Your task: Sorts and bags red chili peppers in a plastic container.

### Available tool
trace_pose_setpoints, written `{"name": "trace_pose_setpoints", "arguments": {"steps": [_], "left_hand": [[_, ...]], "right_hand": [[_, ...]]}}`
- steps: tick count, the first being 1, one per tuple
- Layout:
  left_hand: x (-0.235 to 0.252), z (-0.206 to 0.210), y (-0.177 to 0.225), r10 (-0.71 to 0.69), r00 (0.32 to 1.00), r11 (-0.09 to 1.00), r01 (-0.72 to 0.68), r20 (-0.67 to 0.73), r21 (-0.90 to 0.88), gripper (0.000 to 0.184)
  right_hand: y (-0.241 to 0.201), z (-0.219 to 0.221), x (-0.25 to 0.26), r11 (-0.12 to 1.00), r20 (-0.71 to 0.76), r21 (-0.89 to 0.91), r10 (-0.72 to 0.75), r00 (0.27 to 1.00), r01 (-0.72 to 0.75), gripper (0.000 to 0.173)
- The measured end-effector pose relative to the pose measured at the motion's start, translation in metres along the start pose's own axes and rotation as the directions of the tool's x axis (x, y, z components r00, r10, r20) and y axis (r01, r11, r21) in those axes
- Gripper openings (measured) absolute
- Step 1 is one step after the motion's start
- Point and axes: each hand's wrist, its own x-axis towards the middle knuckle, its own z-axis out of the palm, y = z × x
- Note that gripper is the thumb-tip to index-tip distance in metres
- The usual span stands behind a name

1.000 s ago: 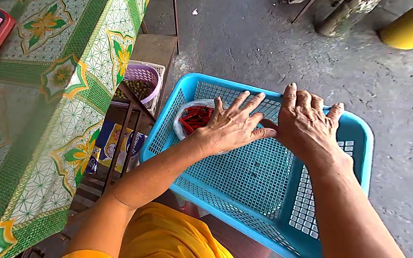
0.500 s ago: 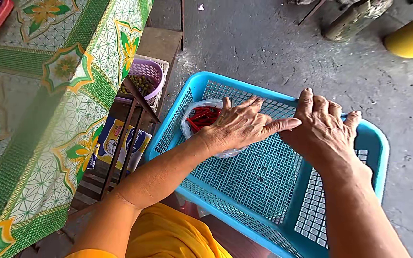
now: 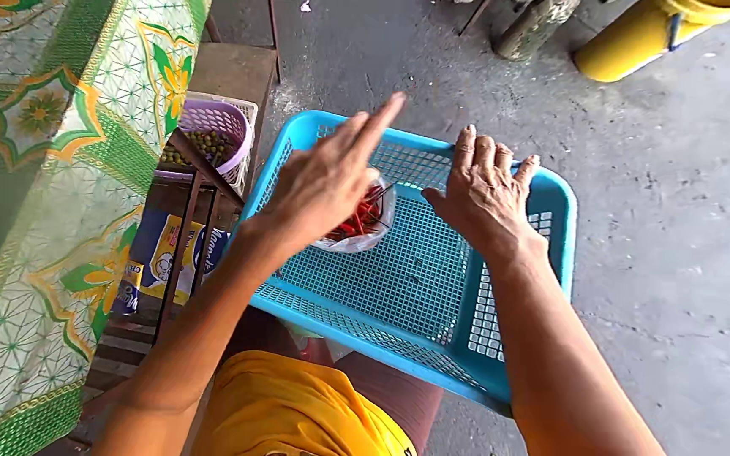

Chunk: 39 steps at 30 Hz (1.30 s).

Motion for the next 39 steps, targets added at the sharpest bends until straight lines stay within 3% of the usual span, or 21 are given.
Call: {"name": "trace_pose_setpoints", "arguments": {"steps": [2,6,11,13,15,16,18,20,23,28,31,33,35,39], "left_hand": [[-0.022,-0.008,-0.025,-0.054,0.995,0.999,0.054,-0.085,-0.011,0.046],[-0.046,-0.007,-0.058,-0.178,0.978,0.984,0.179,-0.112,0.002,0.039],[-0.026,-0.009,-0.060,-0.172,0.985,0.984,0.172,-0.020,0.033,0.038],[-0.009,-0.004,-0.055,-0.212,0.974,0.970,0.199,0.081,0.141,0.041],[0.006,0.008,-0.048,-0.267,0.946,0.928,0.201,0.182,0.312,0.042],[0.011,0.014,-0.044,-0.284,0.932,0.907,0.183,0.227,0.380,0.039],[0.016,0.023,-0.035,-0.296,0.913,0.888,0.155,0.280,0.434,0.027],[0.015,0.026,-0.031,-0.286,0.910,0.902,0.149,0.301,0.406,0.023],[0.004,0.013,-0.026,-0.253,0.934,0.935,0.170,0.251,0.311,0.024],[-0.020,-0.035,-0.017,-0.100,0.995,0.983,0.097,0.017,0.153,0.027],[-0.029,-0.034,-0.018,-0.049,0.996,0.996,0.054,-0.069,0.073,0.027],[-0.031,-0.010,-0.024,-0.077,0.996,0.995,0.073,0.048,0.071,0.027],[-0.037,0.013,-0.028,-0.157,0.953,0.982,0.123,0.259,0.144,0.033],[-0.054,0.018,-0.019,-0.232,0.929,0.972,0.212,0.287,0.100,0.060]], "right_hand": [[-0.001,0.002,0.001,1.000,-0.003,-0.016,0.003,1.000,-0.003,0.090],[-0.005,-0.001,0.005,0.999,0.026,0.007,0.051,0.998,-0.052,0.084],[-0.027,-0.016,-0.014,0.995,-0.101,0.092,-0.035,0.994,0.044,0.045],[-0.046,-0.026,-0.024,0.995,0.055,0.079,0.051,0.997,-0.055,0.038],[-0.059,-0.027,-0.031,0.981,0.313,0.056,0.159,0.936,-0.185,0.052],[-0.061,-0.020,-0.037,0.975,0.371,0.070,0.170,0.913,-0.210,0.054],[-0.057,0.000,-0.051,0.962,0.357,0.183,0.130,0.925,-0.205,0.040],[-0.050,0.006,-0.056,0.926,0.345,0.321,0.080,0.935,-0.198,0.028],[-0.038,-0.019,-0.057,0.872,0.323,0.443,0.062,0.944,-0.208,0.025],[-0.021,-0.080,-0.077,0.840,0.096,0.527,0.092,0.991,-0.129,0.019],[-0.018,-0.086,-0.090,0.816,0.043,0.565,0.117,0.992,-0.121,0.014],[-0.013,-0.071,-0.097,0.864,0.136,0.483,0.086,0.987,-0.142,0.014],[-0.005,-0.045,-0.105,0.921,0.273,0.365,0.036,0.961,-0.138,0.014],[0.009,-0.030,-0.104,0.915,0.297,0.398,-0.057,0.953,-0.069,0.039]]}}
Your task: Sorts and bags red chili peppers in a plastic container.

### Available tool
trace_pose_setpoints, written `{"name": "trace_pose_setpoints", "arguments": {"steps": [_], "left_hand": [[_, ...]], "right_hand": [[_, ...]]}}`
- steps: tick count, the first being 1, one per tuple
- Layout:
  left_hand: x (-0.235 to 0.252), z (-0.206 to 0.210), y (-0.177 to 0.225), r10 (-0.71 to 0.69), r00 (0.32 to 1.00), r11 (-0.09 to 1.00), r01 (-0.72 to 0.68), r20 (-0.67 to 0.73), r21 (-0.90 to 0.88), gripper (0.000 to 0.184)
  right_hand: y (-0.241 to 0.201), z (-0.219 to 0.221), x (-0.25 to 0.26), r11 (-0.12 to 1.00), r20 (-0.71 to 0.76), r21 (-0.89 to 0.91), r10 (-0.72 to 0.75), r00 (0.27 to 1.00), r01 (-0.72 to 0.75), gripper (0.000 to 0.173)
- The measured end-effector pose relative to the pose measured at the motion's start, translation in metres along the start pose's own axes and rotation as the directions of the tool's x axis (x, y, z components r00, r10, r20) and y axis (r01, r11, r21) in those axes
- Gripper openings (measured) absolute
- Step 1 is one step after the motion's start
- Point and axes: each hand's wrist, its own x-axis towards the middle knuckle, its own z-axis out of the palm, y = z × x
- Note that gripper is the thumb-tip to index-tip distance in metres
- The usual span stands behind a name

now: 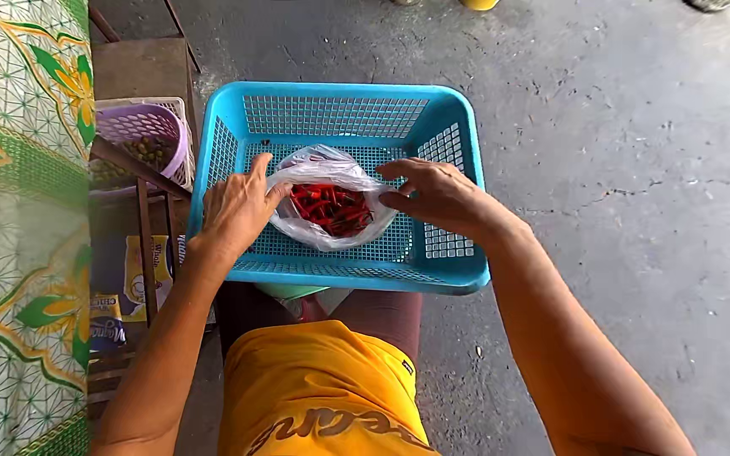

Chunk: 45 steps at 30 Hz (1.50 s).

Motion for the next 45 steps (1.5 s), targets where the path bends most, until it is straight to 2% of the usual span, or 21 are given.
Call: {"name": "trace_pose_setpoints", "arguments": {"steps": [5,7,9,10,13,17,22,24,26,27,29,30,32,33,36,38,40,42,43,44,45], "left_hand": [[-0.033,0.011,0.005,-0.062,0.998,0.979,0.060,-0.008,-0.195,0.098],[-0.030,0.016,0.010,-0.049,0.998,0.969,0.057,0.039,-0.242,0.106],[-0.019,0.016,0.014,-0.024,0.998,0.959,0.039,0.055,-0.280,0.098],[-0.012,0.016,0.013,-0.028,0.999,0.951,0.041,0.047,-0.308,0.093],[-0.003,0.009,0.002,-0.051,0.996,0.863,0.006,-0.077,-0.505,0.078],[0.000,-0.015,-0.010,-0.033,0.961,0.740,-0.162,-0.275,-0.653,0.073],[0.001,-0.045,0.004,-0.024,0.935,0.513,-0.291,-0.353,-0.808,0.062],[0.006,-0.050,0.008,-0.049,0.933,0.465,-0.296,-0.357,-0.835,0.059],[0.018,-0.043,0.006,-0.081,0.943,0.532,-0.231,-0.321,-0.814,0.059],[0.026,-0.035,0.000,-0.090,0.957,0.628,-0.161,-0.277,-0.761,0.061],[0.033,-0.017,-0.011,-0.095,0.984,0.856,0.002,-0.153,-0.517,0.067],[0.033,-0.011,-0.014,-0.101,0.991,0.908,0.054,-0.092,-0.416,0.072],[0.025,-0.005,-0.014,-0.098,0.994,0.931,0.077,-0.043,-0.356,0.078],[0.018,-0.003,-0.012,-0.102,0.994,0.930,0.080,-0.041,-0.359,0.080],[0.000,-0.003,-0.010,-0.093,0.994,0.931,0.069,-0.052,-0.359,0.084],[-0.009,-0.003,-0.010,-0.089,0.996,0.933,0.082,-0.003,-0.351,0.086],[-0.018,-0.002,-0.009,-0.080,0.995,0.928,0.098,0.066,-0.359,0.077],[-0.023,0.004,-0.010,-0.061,0.990,0.919,0.104,0.125,-0.380,0.046],[-0.024,0.007,-0.010,-0.051,0.989,0.897,0.105,0.136,-0.428,0.034],[-0.024,0.010,-0.011,-0.052,0.989,0.843,0.119,0.140,-0.525,0.027],[-0.024,0.011,-0.010,-0.065,0.986,0.723,0.154,0.156,-0.674,0.022]], "right_hand": [[-0.007,-0.004,0.015,0.990,-0.046,0.084,-0.113,0.992,0.117,0.054],[-0.012,0.004,0.025,0.990,-0.041,0.063,-0.127,0.991,0.129,0.048],[-0.017,0.011,0.031,0.989,-0.096,0.016,-0.142,0.985,0.144,0.022],[-0.019,0.012,0.032,0.990,-0.134,0.003,-0.142,0.981,0.143,0.019],[-0.020,0.000,0.023,0.989,-0.295,0.042,-0.122,0.948,0.141,0.024],[-0.015,-0.023,-0.003,0.979,-0.426,0.163,-0.039,0.904,0.119,0.022],[-0.035,-0.044,-0.026,0.952,-0.537,0.207,-0.084,0.839,0.228,0.018],[-0.041,-0.046,-0.024,0.941,-0.574,0.219,-0.089,0.814,0.258,0.015],[-0.039,-0.038,-0.011,0.962,-0.560,0.185,-0.067,0.826,0.203,0.019],[-0.035,-0.030,-0.004,0.973,-0.506,0.177,-0.042,0.862,0.151,0.024],[-0.028,-0.013,0.009,0.979,-0.335,0.199,0.034,0.941,0.035,0.036],[-0.025,-0.006,0.013,0.976,-0.266,0.218,0.071,0.961,-0.012,0.045],[-0.023,0.003,0.013,0.971,-0.194,0.230,0.111,0.975,-0.065,0.055],[-0.021,0.005,0.010,0.969,-0.178,0.236,0.118,0.977,-0.074,0.055],[-0.017,0.006,0.006,0.967,-0.204,0.251,0.108,0.973,-0.055,0.031],[-0.015,0.008,0.006,0.945,-0.214,0.325,0.101,0.972,-0.027,0.025],[-0.020,0.010,0.005,0.822,-0.164,0.568,0.169,0.972,-0.047,0.020],[-0.032,0.009,0.005,0.484,-0.025,0.867,0.277,0.961,-0.117,0.018],[-0.035,0.008,0.007,0.293,0.052,0.945,0.309,0.950,-0.147,0.022],[-0.037,0.007,0.009,0.133,0.118,0.976,0.333,0.936,-0.170,0.026],[-0.039,0.006,0.011,0.005,0.165,0.984,0.372,0.913,-0.180,0.030]]}}
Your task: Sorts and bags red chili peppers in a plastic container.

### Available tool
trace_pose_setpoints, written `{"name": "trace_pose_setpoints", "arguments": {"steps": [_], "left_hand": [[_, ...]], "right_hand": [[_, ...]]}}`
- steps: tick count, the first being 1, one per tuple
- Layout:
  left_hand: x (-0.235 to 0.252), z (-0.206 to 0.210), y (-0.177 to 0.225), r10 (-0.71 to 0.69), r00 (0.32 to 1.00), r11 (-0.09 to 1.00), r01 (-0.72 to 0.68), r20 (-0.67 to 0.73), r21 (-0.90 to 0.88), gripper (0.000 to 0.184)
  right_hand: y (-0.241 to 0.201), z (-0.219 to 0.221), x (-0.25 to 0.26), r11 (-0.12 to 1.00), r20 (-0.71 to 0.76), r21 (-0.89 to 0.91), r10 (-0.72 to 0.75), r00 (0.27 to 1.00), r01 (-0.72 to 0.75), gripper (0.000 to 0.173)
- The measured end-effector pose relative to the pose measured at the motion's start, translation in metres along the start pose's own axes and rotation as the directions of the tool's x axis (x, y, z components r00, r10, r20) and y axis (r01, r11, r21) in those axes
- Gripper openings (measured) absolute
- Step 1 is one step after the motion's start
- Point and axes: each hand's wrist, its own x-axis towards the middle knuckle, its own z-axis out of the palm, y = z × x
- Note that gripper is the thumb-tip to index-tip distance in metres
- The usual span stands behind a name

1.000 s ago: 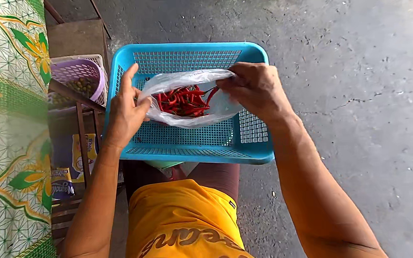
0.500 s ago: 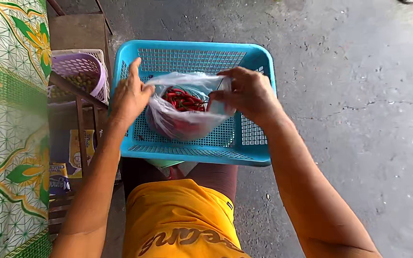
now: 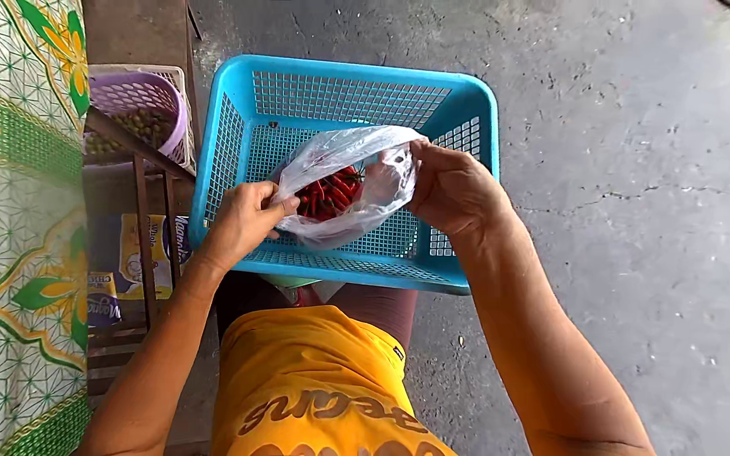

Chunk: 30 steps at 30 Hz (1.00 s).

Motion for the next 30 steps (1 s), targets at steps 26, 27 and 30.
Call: {"name": "trace_pose_setpoints", "arguments": {"steps": [26,27,30], "left_hand": [[0.003,0.013,0.001,0.216,0.928,0.963,-0.152,-0.303,0.220,0.075],[0.005,0.015,0.003,0.268,0.923,0.919,-0.158,-0.277,0.360,0.078],[0.020,0.024,0.006,0.284,0.940,0.797,-0.123,-0.188,0.591,0.061]], "right_hand": [[0.034,-0.014,-0.005,0.311,0.200,-0.886,-0.414,0.888,0.345,0.080],[0.035,-0.010,-0.004,0.185,0.243,-0.922,-0.406,0.881,0.340,0.078],[0.034,-0.001,0.000,0.000,0.309,-0.943,-0.375,0.874,0.333,0.037]]}}
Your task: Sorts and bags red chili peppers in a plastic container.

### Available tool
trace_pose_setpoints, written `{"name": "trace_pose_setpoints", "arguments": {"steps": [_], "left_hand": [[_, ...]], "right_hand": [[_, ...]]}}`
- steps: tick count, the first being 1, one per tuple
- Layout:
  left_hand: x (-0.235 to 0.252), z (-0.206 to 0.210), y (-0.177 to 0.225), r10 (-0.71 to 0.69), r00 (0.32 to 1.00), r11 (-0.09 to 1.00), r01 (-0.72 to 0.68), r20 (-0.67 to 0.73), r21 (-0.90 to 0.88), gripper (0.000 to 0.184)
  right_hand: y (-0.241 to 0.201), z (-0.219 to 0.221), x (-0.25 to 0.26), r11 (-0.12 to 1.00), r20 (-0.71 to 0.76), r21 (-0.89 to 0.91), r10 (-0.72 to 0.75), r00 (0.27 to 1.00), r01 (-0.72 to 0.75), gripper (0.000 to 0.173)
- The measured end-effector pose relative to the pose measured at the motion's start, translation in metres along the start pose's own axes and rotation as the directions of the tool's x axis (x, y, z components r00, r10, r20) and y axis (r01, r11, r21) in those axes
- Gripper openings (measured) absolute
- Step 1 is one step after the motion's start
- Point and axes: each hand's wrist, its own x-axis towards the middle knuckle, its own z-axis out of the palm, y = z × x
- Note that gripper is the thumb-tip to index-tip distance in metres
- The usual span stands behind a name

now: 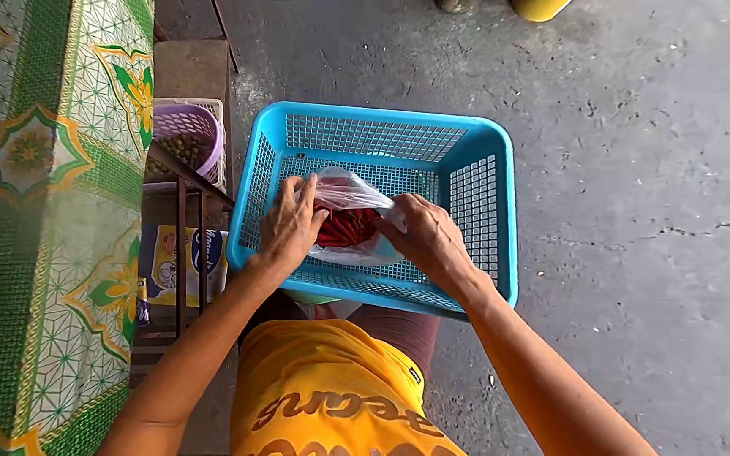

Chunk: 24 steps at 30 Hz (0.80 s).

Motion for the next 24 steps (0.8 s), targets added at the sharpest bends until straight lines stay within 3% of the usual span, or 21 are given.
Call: {"name": "trace_pose_setpoints", "arguments": {"steps": [2,4,5,6,7,9,11,13,15,16,17,18,19,20,21,24], "left_hand": [[0.013,0.008,-0.007,-0.006,1.000,0.997,0.008,0.022,-0.076,0.038],[0.025,0.002,-0.009,-0.101,0.991,0.927,0.125,0.084,-0.354,0.029],[0.030,-0.003,-0.008,-0.166,0.975,0.816,0.220,0.149,-0.534,0.025],[0.034,-0.006,-0.005,-0.205,0.951,0.618,0.308,0.231,-0.723,0.022],[0.036,-0.010,-0.001,-0.206,0.917,0.354,0.394,0.341,-0.848,0.023],[0.041,-0.023,0.004,-0.134,0.864,-0.077,0.480,0.486,-0.874,0.031],[0.047,-0.029,0.003,-0.040,0.858,-0.274,0.484,0.513,-0.831,0.040],[0.051,-0.027,0.000,-0.015,0.844,-0.333,0.502,0.536,-0.798,0.044],[0.053,-0.017,-0.004,-0.069,0.813,-0.265,0.544,0.578,-0.796,0.041],[0.052,-0.010,-0.006,-0.122,0.803,-0.166,0.564,0.584,-0.809,0.037],[0.051,-0.002,-0.008,-0.199,0.809,0.000,0.565,0.554,-0.825,0.031],[0.047,0.003,-0.009,-0.272,0.840,0.243,0.532,0.470,-0.811,0.021],[0.043,0.005,-0.011,-0.266,0.890,0.513,0.457,0.371,-0.727,0.025],[0.040,0.004,-0.013,-0.210,0.934,0.712,0.348,0.288,-0.610,0.041],[0.037,0.003,-0.012,-0.123,0.972,0.835,0.210,0.199,-0.508,0.051],[0.031,0.000,-0.004,0.140,0.985,0.968,-0.157,-0.098,-0.195,0.059]], "right_hand": [[0.002,-0.001,0.005,0.993,-0.051,0.115,-0.025,0.998,0.030,0.021],[0.002,-0.009,0.008,0.890,0.007,0.451,0.070,0.998,-0.065,0.024],[0.001,-0.012,0.009,0.758,0.079,0.636,0.122,0.989,-0.144,0.024],[-0.001,-0.016,0.009,0.576,0.156,0.786,0.164,0.974,-0.223,0.025],[-0.004,-0.019,0.009,0.413,0.214,0.869,0.185,0.959,-0.273,0.028],[-0.005,-0.025,0.008,0.222,0.266,0.926,0.188,0.945,-0.305,0.031],[-0.005,-0.029,0.017,0.082,0.311,0.939,0.205,0.928,-0.333,0.031],[-0.002,-0.033,0.028,-0.044,0.369,0.929,0.204,0.907,-0.369,0.034],[0.004,-0.030,0.036,-0.111,0.422,0.906,0.229,0.877,-0.408,0.031],[0.007,-0.027,0.038,-0.135,0.450,0.893,0.270,0.851,-0.430,0.029],[0.010,-0.023,0.039,-0.160,0.475,0.880,0.318,0.820,-0.448,0.027],[0.013,-0.020,0.039,-0.173,0.492,0.870,0.357,0.794,-0.462,0.026],[0.016,-0.018,0.038,-0.145,0.500,0.863,0.385,0.776,-0.485,0.027],[0.019,-0.017,0.035,-0.062,0.491,0.856,0.406,0.771,-0.512,0.030],[0.021,-0.017,0.030,0.078,0.444,0.848,0.437,0.782,-0.525,0.030],[0.028,-0.015,0.006,0.644,0.102,0.681,0.387,0.916,-0.348,0.040]]}}
